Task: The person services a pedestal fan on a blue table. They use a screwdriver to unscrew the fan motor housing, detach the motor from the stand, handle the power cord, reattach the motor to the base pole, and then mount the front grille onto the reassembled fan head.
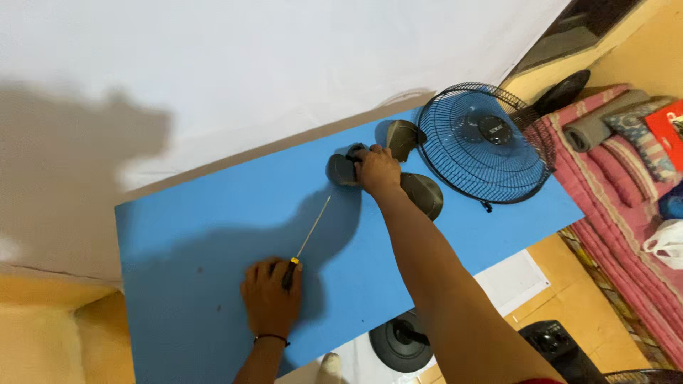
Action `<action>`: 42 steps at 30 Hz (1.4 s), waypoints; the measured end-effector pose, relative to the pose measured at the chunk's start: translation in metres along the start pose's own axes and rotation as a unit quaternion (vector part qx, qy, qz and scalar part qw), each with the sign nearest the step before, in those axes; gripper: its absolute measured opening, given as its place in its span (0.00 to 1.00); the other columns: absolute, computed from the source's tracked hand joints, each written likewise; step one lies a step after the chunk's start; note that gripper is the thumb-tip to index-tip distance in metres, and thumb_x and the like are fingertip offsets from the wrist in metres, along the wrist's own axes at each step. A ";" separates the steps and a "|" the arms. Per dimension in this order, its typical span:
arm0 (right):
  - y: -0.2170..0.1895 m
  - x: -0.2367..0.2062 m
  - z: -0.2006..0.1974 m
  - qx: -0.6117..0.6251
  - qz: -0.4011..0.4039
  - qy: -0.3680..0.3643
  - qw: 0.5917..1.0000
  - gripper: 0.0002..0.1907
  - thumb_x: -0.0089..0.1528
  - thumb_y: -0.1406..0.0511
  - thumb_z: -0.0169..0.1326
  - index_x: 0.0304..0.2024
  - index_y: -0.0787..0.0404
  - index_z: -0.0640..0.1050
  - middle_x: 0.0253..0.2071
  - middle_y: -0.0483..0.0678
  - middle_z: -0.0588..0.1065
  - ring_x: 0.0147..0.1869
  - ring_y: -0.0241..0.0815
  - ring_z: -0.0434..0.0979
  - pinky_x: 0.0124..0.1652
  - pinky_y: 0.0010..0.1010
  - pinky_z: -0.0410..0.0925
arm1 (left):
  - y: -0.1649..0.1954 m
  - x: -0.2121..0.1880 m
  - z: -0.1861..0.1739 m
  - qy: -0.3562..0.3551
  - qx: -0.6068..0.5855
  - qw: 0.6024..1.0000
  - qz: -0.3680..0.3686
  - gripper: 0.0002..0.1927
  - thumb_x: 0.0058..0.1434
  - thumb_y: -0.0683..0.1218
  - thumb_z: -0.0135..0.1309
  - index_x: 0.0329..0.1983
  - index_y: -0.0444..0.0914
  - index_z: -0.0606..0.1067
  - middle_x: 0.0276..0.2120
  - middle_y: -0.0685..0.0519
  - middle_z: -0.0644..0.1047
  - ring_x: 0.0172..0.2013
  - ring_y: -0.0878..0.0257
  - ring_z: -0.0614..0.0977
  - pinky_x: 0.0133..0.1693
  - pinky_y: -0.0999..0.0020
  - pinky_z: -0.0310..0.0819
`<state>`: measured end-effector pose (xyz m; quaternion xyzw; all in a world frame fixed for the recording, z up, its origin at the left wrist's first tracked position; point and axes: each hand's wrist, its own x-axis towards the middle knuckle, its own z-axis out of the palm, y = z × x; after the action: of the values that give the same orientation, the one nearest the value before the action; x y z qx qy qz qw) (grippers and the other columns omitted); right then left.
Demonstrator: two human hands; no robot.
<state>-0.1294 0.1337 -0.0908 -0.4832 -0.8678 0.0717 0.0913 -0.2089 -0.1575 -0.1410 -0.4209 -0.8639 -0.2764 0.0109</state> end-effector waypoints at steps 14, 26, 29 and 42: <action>0.000 -0.011 -0.001 0.158 -0.032 0.138 0.977 0.08 0.63 0.63 0.55 0.44 0.55 0.81 0.51 0.50 0.77 0.57 0.57 0.74 0.52 0.48 0.68 | 0.008 0.003 -0.005 0.016 -0.007 1.000 0.009 0.15 0.62 0.57 0.56 0.41 0.43 0.81 0.47 0.54 0.78 0.54 0.51 0.74 0.56 0.51 0.66; 0.098 -0.108 -0.108 0.200 -0.200 0.143 0.948 0.11 0.58 0.65 0.60 0.42 0.62 0.79 0.61 0.64 0.72 0.50 0.64 0.79 0.48 0.45 0.73 | 0.020 0.008 -0.033 -0.007 0.021 0.999 0.045 0.19 0.65 0.62 0.53 0.46 0.46 0.82 0.51 0.53 0.78 0.56 0.50 0.74 0.59 0.50 0.63; 0.133 -0.151 -0.147 0.201 -0.186 0.146 0.951 0.10 0.57 0.67 0.62 0.40 0.63 0.79 0.62 0.64 0.72 0.49 0.61 0.81 0.47 0.42 0.74 | 0.041 -0.002 -0.041 0.036 -0.036 0.997 0.060 0.17 0.68 0.59 0.53 0.48 0.45 0.81 0.53 0.53 0.79 0.56 0.50 0.75 0.60 0.52 0.64; 0.226 -0.384 -0.276 0.295 -0.206 0.214 0.908 0.20 0.57 0.66 0.66 0.49 0.60 0.74 0.60 0.51 0.76 0.53 0.48 0.80 0.44 0.33 0.74 | 0.276 -0.158 -0.051 -0.188 -0.558 0.808 0.018 0.08 0.70 0.48 0.47 0.44 0.38 0.71 0.29 0.56 0.70 0.29 0.67 0.70 0.33 0.71 0.67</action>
<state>0.3188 -0.0655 0.0956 -0.2481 -0.8469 0.1992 0.4260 0.0842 -0.1607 -0.0082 -0.4140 -0.5382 -0.6259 -0.3836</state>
